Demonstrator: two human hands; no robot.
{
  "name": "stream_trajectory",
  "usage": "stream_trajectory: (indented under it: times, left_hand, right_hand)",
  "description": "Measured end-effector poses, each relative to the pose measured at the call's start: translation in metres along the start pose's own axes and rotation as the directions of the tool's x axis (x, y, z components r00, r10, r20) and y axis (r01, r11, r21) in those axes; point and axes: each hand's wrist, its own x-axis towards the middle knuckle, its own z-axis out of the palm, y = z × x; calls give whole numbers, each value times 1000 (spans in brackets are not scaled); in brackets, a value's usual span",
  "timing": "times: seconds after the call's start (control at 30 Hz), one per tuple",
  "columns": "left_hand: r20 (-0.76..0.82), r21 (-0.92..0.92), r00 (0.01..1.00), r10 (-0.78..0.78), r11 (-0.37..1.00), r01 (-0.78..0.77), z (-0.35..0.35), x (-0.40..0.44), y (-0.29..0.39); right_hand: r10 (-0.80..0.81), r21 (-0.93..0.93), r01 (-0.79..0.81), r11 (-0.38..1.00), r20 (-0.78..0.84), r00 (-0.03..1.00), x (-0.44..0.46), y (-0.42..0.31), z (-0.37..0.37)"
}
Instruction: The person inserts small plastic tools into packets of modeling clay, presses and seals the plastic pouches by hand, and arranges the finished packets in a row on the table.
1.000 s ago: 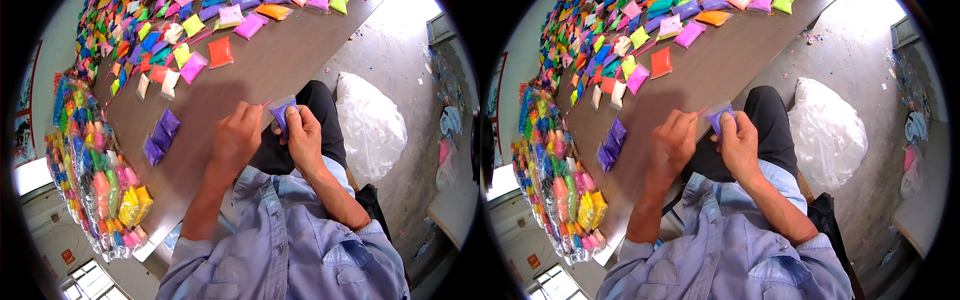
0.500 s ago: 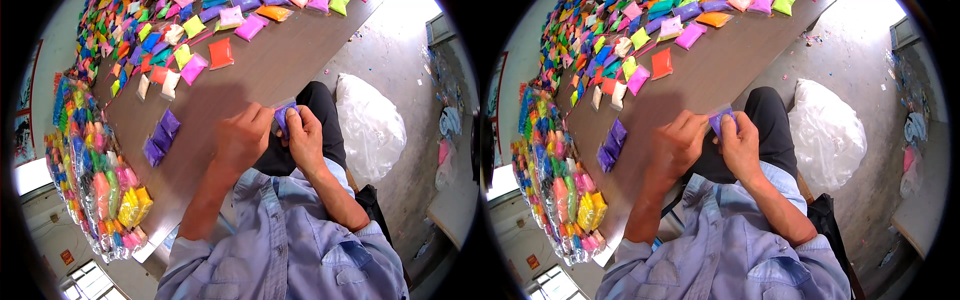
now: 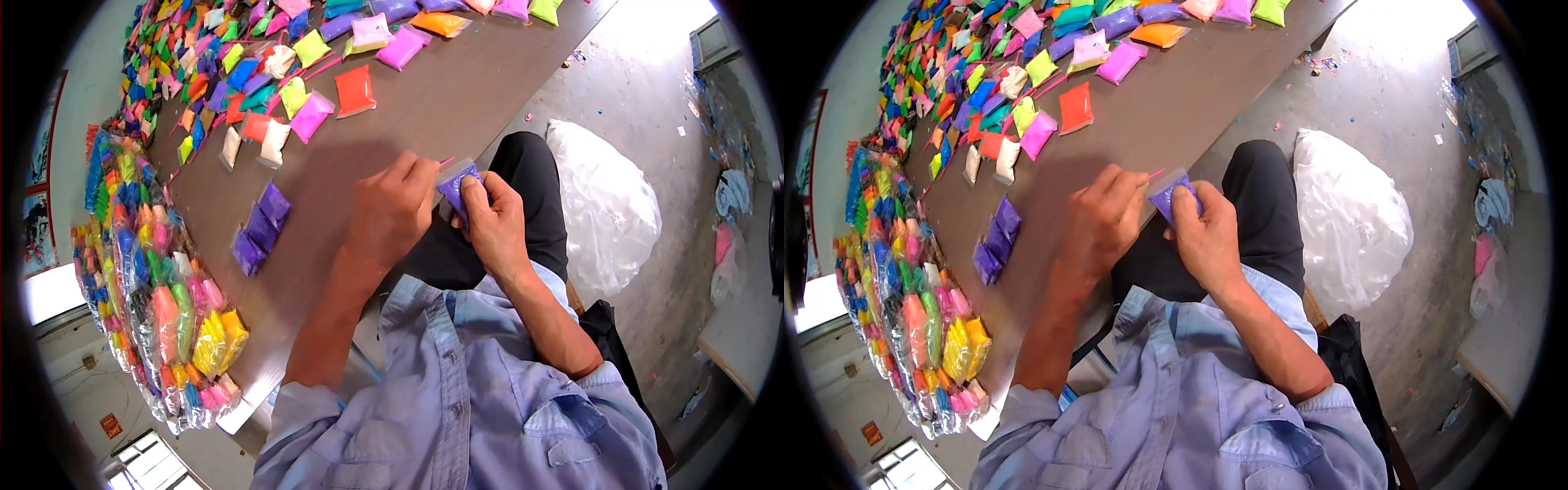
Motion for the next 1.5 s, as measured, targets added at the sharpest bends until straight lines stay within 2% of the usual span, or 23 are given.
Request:
stream_trajectory:
  times: [0.1,0.17,0.23,0.3,0.37,0.43,0.5,0.57,0.6,0.63,0.67,0.8,0.87,0.97,1.07,1.2,1.3,1.37,1.47,1.5]
  left_hand:
    - [17,-54,1000,7,999,-6,-4,1,9]
    - [4,14,1000,27,1000,-27,3,-1,2]
    - [-16,0,1000,-27,1000,27,0,4,-7]
    - [-44,-16,996,-77,997,77,-4,7,-5]
    - [-44,-163,993,-106,982,98,-13,3,11]
    - [-28,-197,993,-119,974,111,-16,-3,22]
    - [-11,-236,991,-130,964,123,-14,-8,26]
    - [31,-243,999,-30,969,37,-9,-15,23]
    - [28,-243,999,-32,969,38,-9,-16,22]
    - [28,-157,998,-54,986,58,-9,-17,20]
    - [28,-72,997,-76,994,78,-9,-18,18]
    - [-37,-120,991,-129,985,124,-14,-17,15]
    - [34,-91,998,-60,994,63,-22,-18,31]
    - [20,-89,1000,-10,996,12,-2,-27,24]
    - [-43,-119,995,-89,989,83,0,-23,10]
    - [-12,-93,996,-92,992,90,-8,-25,23]
    - [9,-144,1000,-19,989,21,-1,-28,24]
    - [-38,-61,996,-86,995,83,-4,-24,16]
    - [-32,-112,994,-102,989,98,-8,-22,12]
    - [-32,-111,994,-102,989,98,-7,-24,17]
  right_hand:
    - [-6,-16,6,1000,3,1000,0,0,-1]
    - [-2,-20,2,1000,10,1000,0,0,-4]
    - [82,81,-87,993,61,995,-1,1,-13]
    - [91,126,-106,986,120,989,2,1,-23]
    - [108,173,-139,975,174,979,-1,2,-23]
    - [256,333,-297,895,162,953,-3,-8,-16]
    - [246,363,-302,881,192,950,-4,-6,-18]
    - [232,391,-307,867,228,946,-3,-5,-19]
    - [215,412,-297,861,233,948,-3,-5,-19]
    - [199,434,-286,854,236,951,-3,-5,-19]
    - [200,434,-287,854,236,951,-3,-5,-19]
    - [212,351,-298,888,261,942,-5,-10,-18]
    - [217,322,-289,902,241,946,-7,-8,-17]
    - [194,313,-253,916,207,959,-5,-3,-19]
    - [194,309,-270,912,254,947,-7,-7,-20]
    - [209,271,-258,928,197,958,-4,-3,-17]
    - [218,247,-258,934,178,960,-5,-9,-15]
    - [236,235,-272,933,173,956,-6,-11,-15]
    - [203,249,-252,935,204,958,-4,-6,-16]
    - [215,225,-250,942,168,962,-5,-6,-15]
